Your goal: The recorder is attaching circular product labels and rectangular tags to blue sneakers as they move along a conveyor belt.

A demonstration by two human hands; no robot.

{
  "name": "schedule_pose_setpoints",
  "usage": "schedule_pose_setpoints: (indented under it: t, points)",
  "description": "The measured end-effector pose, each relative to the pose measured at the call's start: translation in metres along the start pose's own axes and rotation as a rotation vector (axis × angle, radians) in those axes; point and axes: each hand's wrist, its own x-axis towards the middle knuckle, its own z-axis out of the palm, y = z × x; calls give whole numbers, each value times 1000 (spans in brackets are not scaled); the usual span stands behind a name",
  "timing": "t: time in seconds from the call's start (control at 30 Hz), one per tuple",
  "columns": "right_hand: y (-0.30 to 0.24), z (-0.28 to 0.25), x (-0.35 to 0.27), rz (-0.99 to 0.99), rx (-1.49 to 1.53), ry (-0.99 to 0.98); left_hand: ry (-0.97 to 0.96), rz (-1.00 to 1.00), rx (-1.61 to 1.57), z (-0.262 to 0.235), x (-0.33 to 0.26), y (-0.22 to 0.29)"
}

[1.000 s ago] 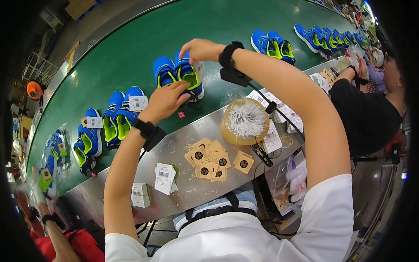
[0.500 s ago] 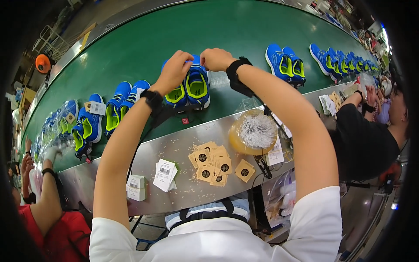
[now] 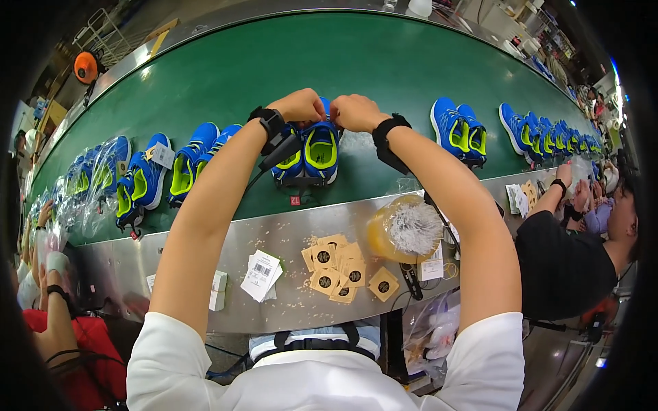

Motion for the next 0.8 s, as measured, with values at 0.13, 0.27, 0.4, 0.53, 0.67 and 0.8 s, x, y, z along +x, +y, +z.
schedule_pose_setpoints:
  t: [0.13, 0.27, 0.4, 0.53, 0.67, 0.8]
  points:
    - [-1, -4, -2, -43, 2, 2, -12, 5, 74, -2, -3, 9]
    - [-14, -8, 0, -80, -68, 29, 84, -12, 32, -7, -13, 4]
    - [2, 1, 9, -80, 234, -12, 200, 72, -81, 3, -16, 0]
    - [-4, 22, 17, -89, 85, 261, 437, 234, 231, 17, -14, -5]
    - [5, 4, 19, -80, 415, 272, 649, 231, 409, 21, -21, 3]
    - [-3, -18, 6, 82, 1119, -19, 239, -35, -675, 5, -45, 5]
